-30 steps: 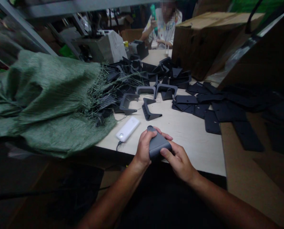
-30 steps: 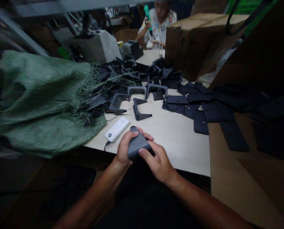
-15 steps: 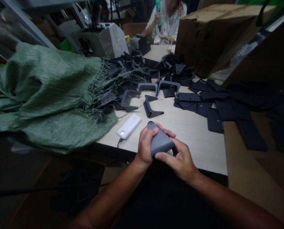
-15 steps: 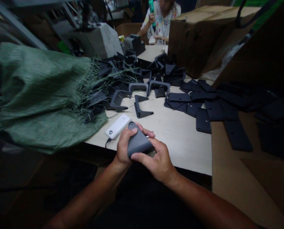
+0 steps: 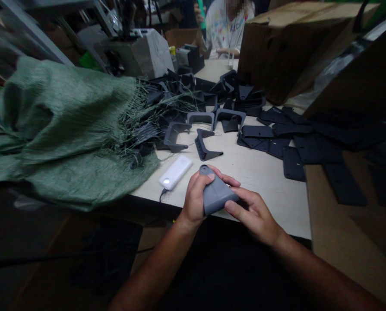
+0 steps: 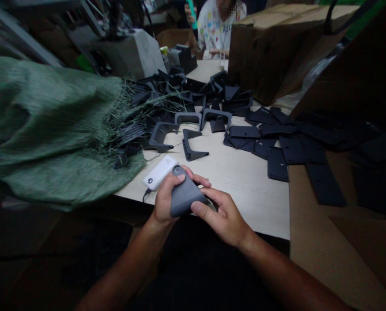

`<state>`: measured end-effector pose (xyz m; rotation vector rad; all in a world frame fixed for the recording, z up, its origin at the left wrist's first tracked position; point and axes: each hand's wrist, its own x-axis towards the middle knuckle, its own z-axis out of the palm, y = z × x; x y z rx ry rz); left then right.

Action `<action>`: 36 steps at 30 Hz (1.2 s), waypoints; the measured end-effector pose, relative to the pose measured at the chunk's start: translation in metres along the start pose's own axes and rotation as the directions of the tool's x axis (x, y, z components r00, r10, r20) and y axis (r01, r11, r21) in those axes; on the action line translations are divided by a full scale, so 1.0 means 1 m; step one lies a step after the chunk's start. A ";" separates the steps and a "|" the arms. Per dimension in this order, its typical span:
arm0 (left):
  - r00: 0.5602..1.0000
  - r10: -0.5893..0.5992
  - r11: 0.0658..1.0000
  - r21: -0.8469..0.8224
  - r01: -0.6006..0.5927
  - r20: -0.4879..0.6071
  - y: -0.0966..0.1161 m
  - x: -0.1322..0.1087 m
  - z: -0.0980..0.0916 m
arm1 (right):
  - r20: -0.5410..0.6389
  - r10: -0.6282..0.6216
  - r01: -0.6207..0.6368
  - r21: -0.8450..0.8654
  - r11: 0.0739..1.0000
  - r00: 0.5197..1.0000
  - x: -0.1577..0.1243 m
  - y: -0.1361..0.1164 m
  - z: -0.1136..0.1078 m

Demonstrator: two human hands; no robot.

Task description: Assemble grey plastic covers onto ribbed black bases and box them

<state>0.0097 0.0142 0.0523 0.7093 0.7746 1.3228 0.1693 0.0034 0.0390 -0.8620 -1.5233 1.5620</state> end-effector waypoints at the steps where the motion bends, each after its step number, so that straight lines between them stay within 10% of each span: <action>1: 1.000 0.012 1.000 -0.002 -0.012 -0.017 0.000 -0.001 0.002 | -0.017 -0.011 0.011 0.009 1.000 1.000 -0.001 0.000 0.000; 19: 0.964 -0.150 0.971 -0.215 0.102 -0.218 0.008 0.014 0.009 | 0.018 -0.017 0.020 -0.209 0.978 1.000 0.002 0.015 -0.036; 28: 0.819 -0.440 0.874 -0.387 0.295 -0.370 -0.011 0.024 0.000 | -0.033 0.139 -0.137 0.061 0.989 0.990 -0.003 0.021 -0.030; 36: 0.806 -0.441 0.871 -0.403 0.280 -0.394 -0.028 0.026 0.000 | -0.074 0.350 -0.308 0.330 0.892 0.934 0.007 0.024 -0.039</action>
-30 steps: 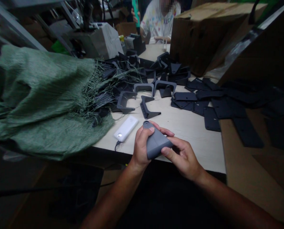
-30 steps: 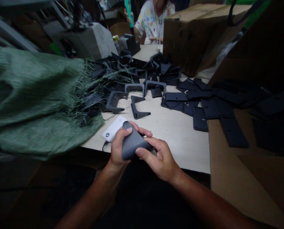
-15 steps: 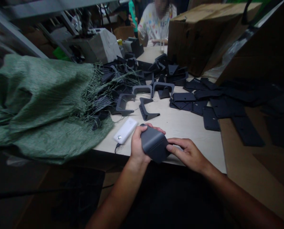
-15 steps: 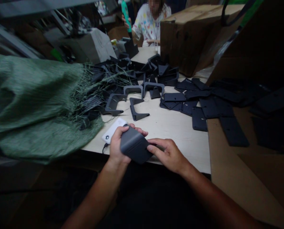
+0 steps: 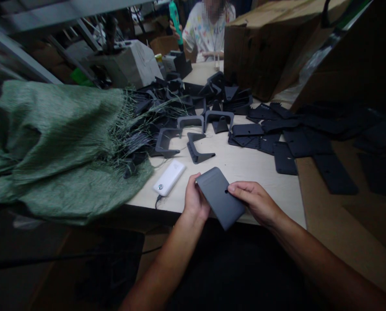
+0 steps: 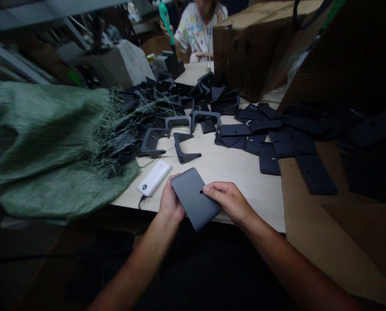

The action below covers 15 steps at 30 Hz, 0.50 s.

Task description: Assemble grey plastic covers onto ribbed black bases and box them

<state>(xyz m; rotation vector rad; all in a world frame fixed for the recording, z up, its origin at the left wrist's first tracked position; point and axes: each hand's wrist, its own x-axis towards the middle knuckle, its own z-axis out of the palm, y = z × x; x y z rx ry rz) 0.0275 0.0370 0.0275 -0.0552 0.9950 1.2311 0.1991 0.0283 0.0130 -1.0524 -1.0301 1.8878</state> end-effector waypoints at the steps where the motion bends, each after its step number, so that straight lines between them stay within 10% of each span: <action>1: 0.999 -0.036 0.999 -0.014 0.036 0.002 0.000 0.001 0.000 | -0.002 0.008 -0.008 0.017 1.000 1.000 -0.001 0.002 0.002; 15: 0.994 0.008 0.998 -0.065 -0.014 -0.105 -0.006 0.008 0.007 | 0.048 -0.096 0.100 -0.107 0.989 0.994 -0.001 0.020 0.024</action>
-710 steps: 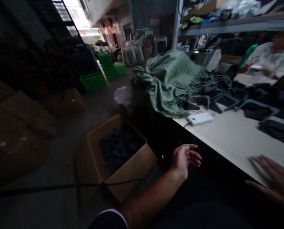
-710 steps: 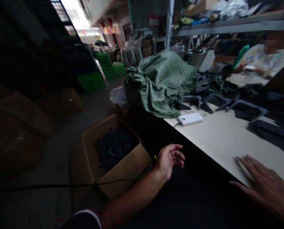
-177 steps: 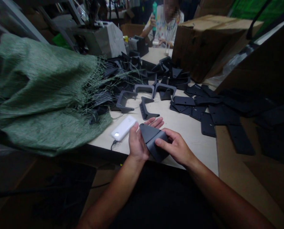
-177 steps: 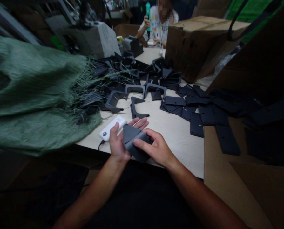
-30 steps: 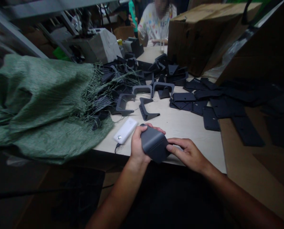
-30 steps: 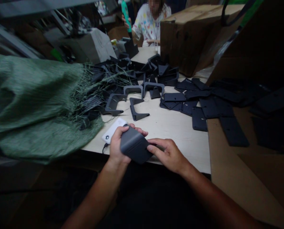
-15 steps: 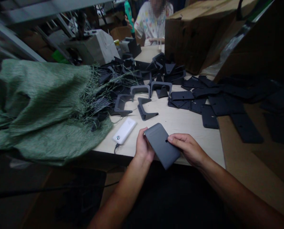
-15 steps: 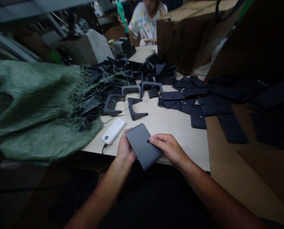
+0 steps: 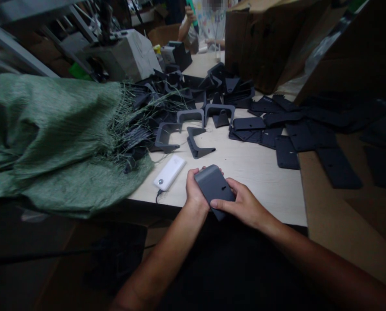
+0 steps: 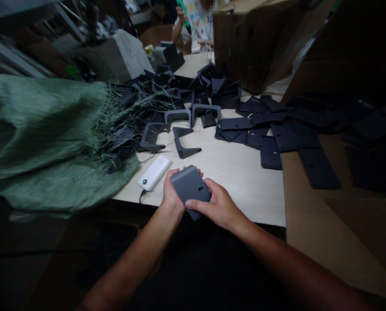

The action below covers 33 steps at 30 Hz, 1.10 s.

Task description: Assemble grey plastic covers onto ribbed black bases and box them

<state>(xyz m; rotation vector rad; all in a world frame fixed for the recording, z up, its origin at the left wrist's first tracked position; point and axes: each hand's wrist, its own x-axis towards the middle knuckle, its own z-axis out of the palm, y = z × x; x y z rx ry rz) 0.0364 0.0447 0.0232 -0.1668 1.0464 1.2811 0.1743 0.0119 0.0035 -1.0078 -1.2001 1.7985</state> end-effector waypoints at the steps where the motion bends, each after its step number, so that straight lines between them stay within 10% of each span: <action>1: 1.000 -0.002 1.000 -0.003 0.002 0.002 0.001 0.000 0.000 | 0.009 0.008 -0.008 -0.008 1.000 1.000 0.002 -0.001 -0.001; 11: 0.997 -0.039 0.999 -0.027 0.041 0.068 0.002 0.014 -0.007 | 0.031 0.099 -0.102 0.097 0.990 0.995 0.004 0.003 -0.021; 22: 0.888 0.379 0.786 0.415 -0.458 0.262 -0.004 0.007 -0.036 | -0.006 -0.010 0.009 -0.185 0.983 1.000 -0.009 -0.034 -0.066; 26: 0.810 0.122 0.574 0.624 -0.529 0.574 0.009 -0.006 -0.030 | 0.079 -0.016 0.039 -0.291 0.956 0.997 -0.008 -0.035 -0.067; 29: 0.797 -0.142 0.419 0.765 -0.489 0.587 0.017 -0.011 -0.025 | 0.027 -0.100 0.103 -0.331 0.938 0.995 -0.006 -0.036 -0.069; 33: 0.815 0.065 0.443 0.716 -0.540 0.575 0.018 -0.009 -0.029 | -0.271 -0.377 0.211 -0.487 0.847 0.886 -0.009 -0.042 -0.086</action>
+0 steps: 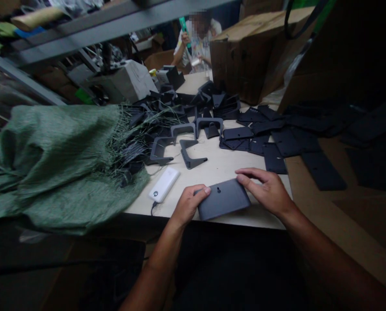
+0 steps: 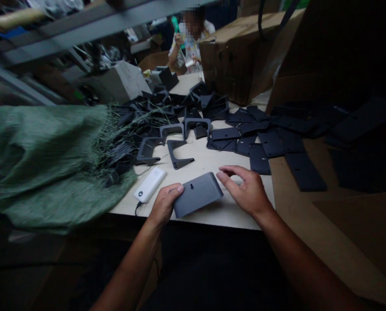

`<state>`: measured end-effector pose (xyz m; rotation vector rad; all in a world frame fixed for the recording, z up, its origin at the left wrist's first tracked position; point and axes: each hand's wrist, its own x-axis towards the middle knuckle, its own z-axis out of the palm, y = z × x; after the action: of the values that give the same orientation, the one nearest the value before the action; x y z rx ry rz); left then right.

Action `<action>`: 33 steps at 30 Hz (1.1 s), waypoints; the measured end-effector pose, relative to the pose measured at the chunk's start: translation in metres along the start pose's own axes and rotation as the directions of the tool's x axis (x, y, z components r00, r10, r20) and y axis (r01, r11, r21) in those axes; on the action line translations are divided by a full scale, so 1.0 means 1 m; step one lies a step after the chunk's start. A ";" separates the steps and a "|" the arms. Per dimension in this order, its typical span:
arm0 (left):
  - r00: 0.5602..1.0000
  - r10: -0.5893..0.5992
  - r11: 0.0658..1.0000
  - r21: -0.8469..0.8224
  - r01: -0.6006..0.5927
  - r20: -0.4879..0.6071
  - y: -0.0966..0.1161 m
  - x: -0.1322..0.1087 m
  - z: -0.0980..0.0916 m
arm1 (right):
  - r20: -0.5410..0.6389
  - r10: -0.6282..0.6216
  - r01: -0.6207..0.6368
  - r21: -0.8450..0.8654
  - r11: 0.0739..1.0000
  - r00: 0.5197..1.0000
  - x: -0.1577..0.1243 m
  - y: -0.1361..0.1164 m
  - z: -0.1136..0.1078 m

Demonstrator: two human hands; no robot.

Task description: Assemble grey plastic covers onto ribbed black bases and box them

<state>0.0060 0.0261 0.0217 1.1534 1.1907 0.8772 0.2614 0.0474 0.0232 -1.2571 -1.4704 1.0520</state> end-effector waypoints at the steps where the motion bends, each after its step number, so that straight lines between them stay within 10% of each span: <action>1: 0.994 0.041 0.999 -0.027 -0.044 -0.098 -0.003 0.000 0.001 | -0.092 -0.018 0.016 -0.023 1.000 0.996 0.000 0.001 -0.005; 3: 0.958 0.111 0.989 -0.070 -0.134 -0.265 -0.008 -0.001 0.004 | -0.154 0.011 -0.010 0.004 1.000 0.988 -0.002 0.004 -0.013; 6: 0.925 0.174 0.977 -0.060 -0.205 -0.339 -0.012 -0.006 0.012 | 0.073 0.161 -0.171 0.163 0.972 0.984 -0.010 0.008 -0.008; 9: 0.968 0.171 0.985 0.055 -0.163 -0.182 -0.006 -0.012 0.018 | 0.324 0.254 -0.366 0.354 0.861 0.911 -0.018 0.010 0.009; 12: 0.992 0.126 0.983 0.132 -0.129 0.025 0.002 -0.016 0.017 | 0.338 0.241 -0.393 0.515 0.762 0.910 -0.023 0.008 0.019; 18: 0.997 -0.049 0.953 -0.301 0.029 -0.058 0.005 -0.001 0.026 | 0.526 0.036 -0.280 0.393 0.876 0.850 -0.036 0.002 0.024; 22: 0.977 -0.190 0.830 -0.515 0.213 0.099 0.008 0.004 0.054 | 0.464 0.024 -0.238 0.409 0.881 0.886 -0.046 0.004 0.039; 33: 0.993 0.002 0.886 -0.461 -0.057 -0.118 0.014 -0.020 0.081 | 0.180 -0.035 -0.055 0.471 0.880 0.983 -0.072 -0.007 0.055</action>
<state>0.0818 -0.0064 0.0384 0.7375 0.9802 1.1894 0.2120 -0.0277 0.0095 -0.8317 -1.2298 1.4620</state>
